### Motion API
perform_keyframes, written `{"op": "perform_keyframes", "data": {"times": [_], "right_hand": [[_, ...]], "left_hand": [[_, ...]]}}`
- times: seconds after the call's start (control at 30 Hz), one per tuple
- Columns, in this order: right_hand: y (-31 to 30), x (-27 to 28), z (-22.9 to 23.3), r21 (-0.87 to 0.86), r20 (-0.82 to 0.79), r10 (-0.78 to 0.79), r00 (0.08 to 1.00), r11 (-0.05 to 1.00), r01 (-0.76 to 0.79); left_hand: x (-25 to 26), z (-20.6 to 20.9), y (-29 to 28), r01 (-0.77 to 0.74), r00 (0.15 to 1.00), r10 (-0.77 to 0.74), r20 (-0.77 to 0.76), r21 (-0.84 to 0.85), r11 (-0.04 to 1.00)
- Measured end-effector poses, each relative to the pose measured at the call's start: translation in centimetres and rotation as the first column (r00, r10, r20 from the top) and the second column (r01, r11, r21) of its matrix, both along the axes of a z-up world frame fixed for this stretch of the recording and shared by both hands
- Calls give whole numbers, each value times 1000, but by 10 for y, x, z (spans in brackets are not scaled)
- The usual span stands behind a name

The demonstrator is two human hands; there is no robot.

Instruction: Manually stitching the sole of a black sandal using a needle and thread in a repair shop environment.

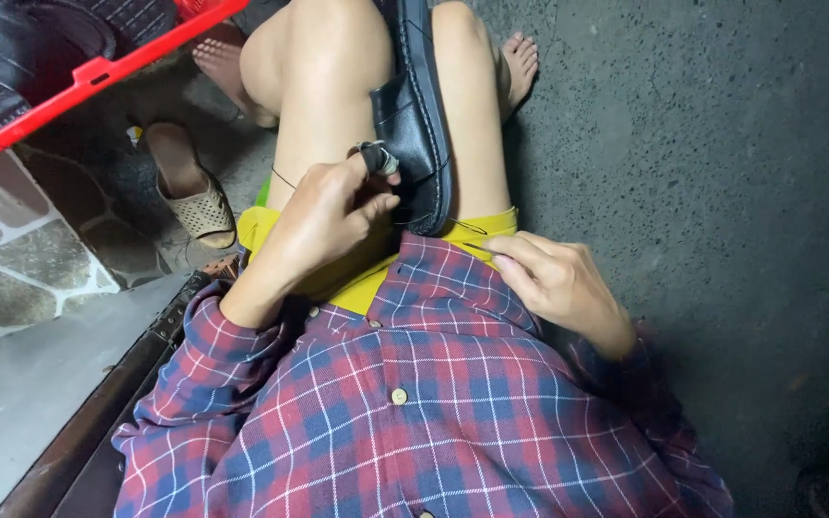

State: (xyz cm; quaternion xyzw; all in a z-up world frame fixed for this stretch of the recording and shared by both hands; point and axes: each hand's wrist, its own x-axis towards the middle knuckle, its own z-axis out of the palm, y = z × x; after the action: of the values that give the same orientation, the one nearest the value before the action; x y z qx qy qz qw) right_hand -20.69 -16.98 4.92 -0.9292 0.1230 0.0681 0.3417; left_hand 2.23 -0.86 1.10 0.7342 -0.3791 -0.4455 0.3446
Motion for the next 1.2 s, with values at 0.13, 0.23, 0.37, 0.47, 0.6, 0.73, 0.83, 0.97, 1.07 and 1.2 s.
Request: {"op": "perform_keyframes", "data": {"times": [0.13, 0.23, 0.37, 0.47, 0.6, 0.73, 0.83, 0.97, 1.07, 1.2], "right_hand": [[-3, -10, -11, 166, 71, -106, 992, 982, 93], [-5, -16, -20, 223, 149, -178, 973, 964, 142], [-9, -20, -31, 267, 184, -243, 952, 945, 190], [-7, -24, -39, 262, 183, -280, 942, 938, 228], [-1, -19, -46, 278, 243, -314, 918, 929, 244], [6, -18, -64, 320, 261, -366, 893, 906, 278], [15, -2, -59, 350, 266, -392, 881, 890, 291], [22, 18, -47, 390, 256, -422, 870, 868, 306], [22, 18, -46, 438, 209, -456, 865, 835, 334], [28, 20, -38, 630, 77, -592, 802, 653, 421]], "left_hand": [[-3, -7, 4, 21, 999, -19, 25, -55, 998], [-6, -10, 6, 39, 997, -34, 67, -81, 996], [-8, -4, 6, 60, 989, -43, 138, -119, 991], [-9, -7, 7, 44, 985, -20, 170, -139, 989], [-10, -12, 8, 22, 986, 3, 167, -148, 989], [-12, -17, 10, 24, 984, 2, 180, -145, 989], [-14, -15, 9, 30, 981, 0, 193, -150, 988], [-14, -5, 7, 107, 968, -75, 238, -123, 987], [-24, -22, 10, 184, 932, -153, 329, -64, 981], [-34, -41, 13, 246, 886, -207, 415, -43, 968]]}}
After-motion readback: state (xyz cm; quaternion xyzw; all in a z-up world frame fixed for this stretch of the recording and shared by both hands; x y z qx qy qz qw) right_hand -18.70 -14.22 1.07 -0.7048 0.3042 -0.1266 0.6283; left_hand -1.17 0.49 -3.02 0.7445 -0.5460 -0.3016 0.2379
